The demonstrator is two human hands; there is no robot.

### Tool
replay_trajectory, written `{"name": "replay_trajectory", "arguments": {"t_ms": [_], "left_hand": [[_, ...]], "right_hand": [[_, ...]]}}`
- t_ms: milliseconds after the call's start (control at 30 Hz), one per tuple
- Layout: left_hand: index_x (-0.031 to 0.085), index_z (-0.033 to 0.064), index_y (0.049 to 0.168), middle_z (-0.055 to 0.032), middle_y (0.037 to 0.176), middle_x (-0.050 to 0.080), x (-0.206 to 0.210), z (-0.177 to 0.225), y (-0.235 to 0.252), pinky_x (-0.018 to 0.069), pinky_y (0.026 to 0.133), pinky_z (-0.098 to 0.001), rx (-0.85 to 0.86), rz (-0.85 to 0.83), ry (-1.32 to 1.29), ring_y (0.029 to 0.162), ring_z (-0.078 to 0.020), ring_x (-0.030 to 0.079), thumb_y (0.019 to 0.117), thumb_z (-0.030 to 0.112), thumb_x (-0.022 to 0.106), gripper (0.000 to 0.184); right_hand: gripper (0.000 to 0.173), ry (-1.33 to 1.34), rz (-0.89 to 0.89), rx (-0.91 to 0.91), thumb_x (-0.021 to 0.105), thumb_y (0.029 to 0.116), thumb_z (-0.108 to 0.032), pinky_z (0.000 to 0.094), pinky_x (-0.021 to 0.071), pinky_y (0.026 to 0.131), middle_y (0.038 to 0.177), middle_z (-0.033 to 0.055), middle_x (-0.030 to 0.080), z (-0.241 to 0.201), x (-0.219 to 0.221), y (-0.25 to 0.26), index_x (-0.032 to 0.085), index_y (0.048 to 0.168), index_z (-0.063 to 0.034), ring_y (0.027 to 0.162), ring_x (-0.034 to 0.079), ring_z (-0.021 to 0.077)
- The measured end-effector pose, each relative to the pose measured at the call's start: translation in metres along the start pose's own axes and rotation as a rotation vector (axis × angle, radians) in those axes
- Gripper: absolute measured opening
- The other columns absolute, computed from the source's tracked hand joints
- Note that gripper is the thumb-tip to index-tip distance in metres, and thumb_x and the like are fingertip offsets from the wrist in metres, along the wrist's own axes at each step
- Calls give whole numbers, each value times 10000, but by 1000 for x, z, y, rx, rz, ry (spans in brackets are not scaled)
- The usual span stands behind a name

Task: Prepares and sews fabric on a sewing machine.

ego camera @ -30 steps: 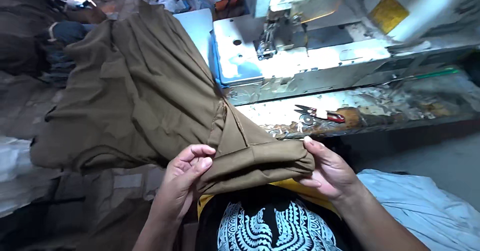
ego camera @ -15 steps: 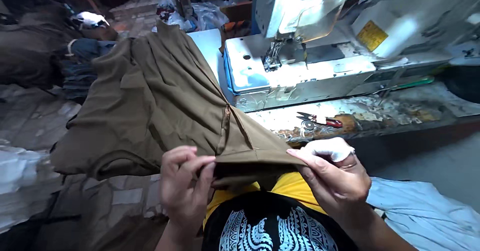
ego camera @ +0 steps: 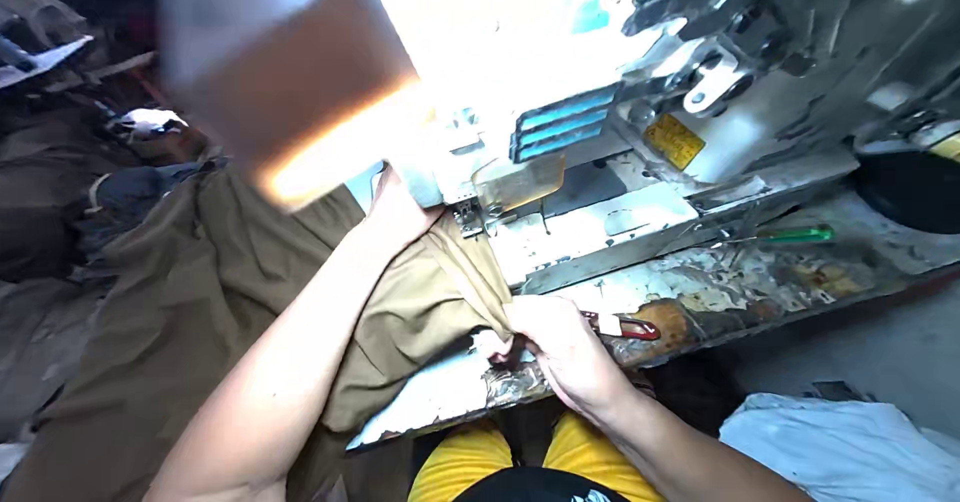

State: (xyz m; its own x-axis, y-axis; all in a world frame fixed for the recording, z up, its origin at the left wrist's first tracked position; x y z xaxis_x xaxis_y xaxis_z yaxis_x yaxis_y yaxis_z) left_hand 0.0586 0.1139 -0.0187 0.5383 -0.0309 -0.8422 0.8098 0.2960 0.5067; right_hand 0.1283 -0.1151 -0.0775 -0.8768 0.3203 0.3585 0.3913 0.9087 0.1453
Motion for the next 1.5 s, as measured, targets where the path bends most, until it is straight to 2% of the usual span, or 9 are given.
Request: {"name": "replay_trajectory", "arguments": {"t_ms": [67, 233, 433, 533, 667, 900, 1200, 1400, 1500], "left_hand": [[725, -2, 1030, -221, 1008, 726, 32, -30, 0, 513, 945, -520, 239, 272, 30, 1015, -379, 689, 904, 310, 680, 339], [659, -137, 1141, -334, 1145, 673, -14, 25, 5, 460, 1024, -556, -103, -14, -42, 1147, -456, 637, 920, 143, 691, 358], [667, -15, 1223, -247, 1246, 652, -38, 34, -8, 456, 1007, -630, -245, -24, 66, 1227, -417, 599, 928, 245, 687, 394], [764, 102, 1057, -90, 1207, 663, -46, 61, -61, 441, 1037, -499, -78, 148, -41, 1222, -284, 561, 923, 151, 577, 235], [760, 98, 918, -49, 1069, 741, -31, 71, -78, 360, 1105, -461, 9, 341, -119, 1218, -246, 592, 909, 113, 630, 131], [641, 97, 852, 6, 934, 658, -63, 96, -74, 431, 988, -286, 138, 626, -270, 1047, -103, 593, 876, 125, 704, 73], [636, 155, 975, 42, 951, 684, -100, 149, -115, 388, 1100, -326, 264, 196, -184, 1036, -44, 627, 1026, 276, 601, 136], [703, 91, 910, -77, 832, 684, -93, 141, -68, 487, 760, -476, 427, -609, 306, 767, -256, 674, 928, 168, 652, 94], [739, 113, 937, -64, 813, 697, -101, 119, -54, 505, 665, -466, 402, -604, 343, 731, -254, 685, 928, 229, 694, 124]], "right_hand": [[326, -42, -4, -46, 460, 995, -27, 173, 562, 671, 712, -82, 686, 2, 1, 4, 677, 761, -98, 682, 656, -8], [316, -138, -11, -48, 479, 1005, -30, 181, 581, 685, 728, -62, 705, 6, 3, 6, 657, 747, -72, 694, 676, -5], [352, -549, 81, -414, 551, 1047, -230, 162, 549, 659, 804, -25, 720, -3, -17, -18, 756, 819, -58, 700, 644, -12], [152, -450, 160, -544, 642, 987, -93, 136, 561, 594, 945, 12, 713, -17, -22, -21, 731, 1079, -12, 679, 632, -18], [422, -463, -45, -332, 493, 964, 34, 140, 502, 480, 1040, -23, 737, -28, -7, 9, 574, 1365, -71, 522, 562, -31], [176, -536, -42, -439, 615, 992, -113, 104, 523, 670, 991, 14, 713, -17, -6, 9, 747, 1050, -13, 754, 615, -56], [169, -490, -132, -600, 717, 950, -160, 154, 556, 849, 929, 50, 731, -20, 12, -69, 734, 926, 7, 918, 676, 4], [146, -620, -59, -523, 736, 886, -170, 210, 509, 950, 1007, 46, 740, 5, -3, -52, 769, 937, -37, 1047, 651, 39], [139, -637, -22, -529, 707, 927, -153, 178, 557, 895, 993, 29, 760, 24, -13, -37, 775, 952, -35, 965, 693, 13]]}}
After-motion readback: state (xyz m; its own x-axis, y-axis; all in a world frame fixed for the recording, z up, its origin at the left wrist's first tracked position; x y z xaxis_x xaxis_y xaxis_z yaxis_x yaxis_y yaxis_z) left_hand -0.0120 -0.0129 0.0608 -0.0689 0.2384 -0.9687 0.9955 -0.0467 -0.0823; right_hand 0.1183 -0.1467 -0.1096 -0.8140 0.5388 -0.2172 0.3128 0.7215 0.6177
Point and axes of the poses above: each hand's wrist, its own y-axis towards the middle knuckle, its own x-axis out of the palm, z = x × y, the point moved 1 cm from there along y, towards the middle knuckle
